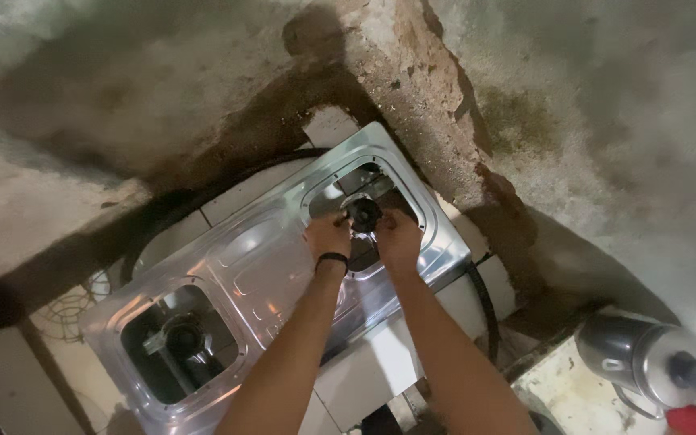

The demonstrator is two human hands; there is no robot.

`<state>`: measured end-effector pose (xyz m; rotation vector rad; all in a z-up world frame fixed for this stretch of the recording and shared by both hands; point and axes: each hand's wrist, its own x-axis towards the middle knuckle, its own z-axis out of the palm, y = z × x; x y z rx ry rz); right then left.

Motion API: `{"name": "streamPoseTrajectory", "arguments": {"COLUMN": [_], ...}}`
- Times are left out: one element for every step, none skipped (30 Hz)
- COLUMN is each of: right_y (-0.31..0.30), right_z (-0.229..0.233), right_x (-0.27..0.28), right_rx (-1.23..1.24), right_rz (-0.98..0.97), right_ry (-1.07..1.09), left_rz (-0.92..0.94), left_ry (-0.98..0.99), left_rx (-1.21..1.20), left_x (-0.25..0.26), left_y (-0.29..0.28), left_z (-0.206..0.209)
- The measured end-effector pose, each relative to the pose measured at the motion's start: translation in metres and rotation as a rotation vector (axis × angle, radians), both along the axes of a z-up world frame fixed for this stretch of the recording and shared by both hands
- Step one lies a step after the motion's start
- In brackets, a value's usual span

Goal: The person scrubs a black gas stove burner grate with a cloth, dips parts into a bucket of water, wipes small burner components, and reassembles the burner on the stove. They then transfer cooked food from a wok onto a plate using a spatula.

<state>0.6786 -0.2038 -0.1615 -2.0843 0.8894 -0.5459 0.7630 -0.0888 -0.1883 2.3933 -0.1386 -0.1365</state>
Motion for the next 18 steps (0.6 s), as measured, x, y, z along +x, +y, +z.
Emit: {"name": "streamPoseTrajectory", "arguments": {"right_y": [0.002, 0.003, 0.003, 0.003, 0.001, 0.0, -0.002, -0.004, -0.004, -0.003, 0.001, 0.005, 0.012, 0.022, 0.036, 0.05, 0.067, 0.083], "right_z": [0.001, 0.002, 0.003, 0.003, 0.002, 0.0, -0.002, -0.004, -0.006, -0.006, -0.005, -0.002, 0.005, 0.015, 0.026, 0.039, 0.052, 0.066], "right_x": [0.0, 0.001, 0.001, 0.002, 0.003, 0.003, 0.003, 0.004, 0.004, 0.002, -0.001, -0.005, -0.01, -0.016, -0.03, -0.045, -0.066, -0.086], "right_rx": [-0.007, -0.014, -0.021, 0.004, 0.028, 0.051, -0.02, -0.091, -0.161, -0.185, -0.206, -0.227, -0.11, 0.007, 0.131, 0.139, 0.151, 0.162], "right_rz": [-0.003, -0.005, -0.01, -0.002, 0.006, 0.014, 0.021, 0.028, 0.036, 0.014, -0.01, -0.035, -0.083, -0.131, -0.19, -0.178, -0.185, -0.192], "right_ry": [0.026, 0.051, 0.075, 0.046, 0.016, -0.014, 0.002, 0.017, 0.033, -0.001, -0.034, -0.067, -0.101, -0.136, -0.164, -0.176, -0.178, -0.18], "left_rz": [-0.014, 0.012, 0.035, 0.058, 0.045, 0.031, 0.016, 0.042, 0.069, 0.095, 0.08, 0.064, 0.043, 0.049, 0.045, 0.042, -0.021, -0.083], "left_ry": [-0.031, 0.027, 0.084, 0.141, 0.126, 0.11, 0.094, 0.105, 0.115, 0.125, 0.132, 0.139, 0.146, 0.228, 0.322, 0.417, 0.431, 0.447], "left_rx": [-0.022, -0.053, -0.086, -0.118, -0.072, -0.027, 0.018, -0.036, -0.09, -0.144, -0.177, -0.21, -0.243, -0.294, -0.333, -0.37, -0.424, -0.479], "left_x": [0.0, 0.0, 0.001, 0.001, 0.002, 0.001, 0.0, -0.003, -0.006, -0.011, -0.019, -0.03, -0.04, -0.052, -0.071, -0.09, -0.111, -0.131], "left_y": [0.0, 0.0, -0.001, -0.002, -0.002, -0.001, -0.001, -0.001, 0.0, 0.002, 0.006, 0.01, 0.014, 0.018, 0.027, 0.035, 0.044, 0.052], "left_z": [-0.003, -0.005, -0.006, -0.005, -0.003, 0.001, 0.007, 0.014, 0.023, 0.032, 0.041, 0.05, 0.059, 0.068, 0.075, 0.08, 0.083, 0.086]}}
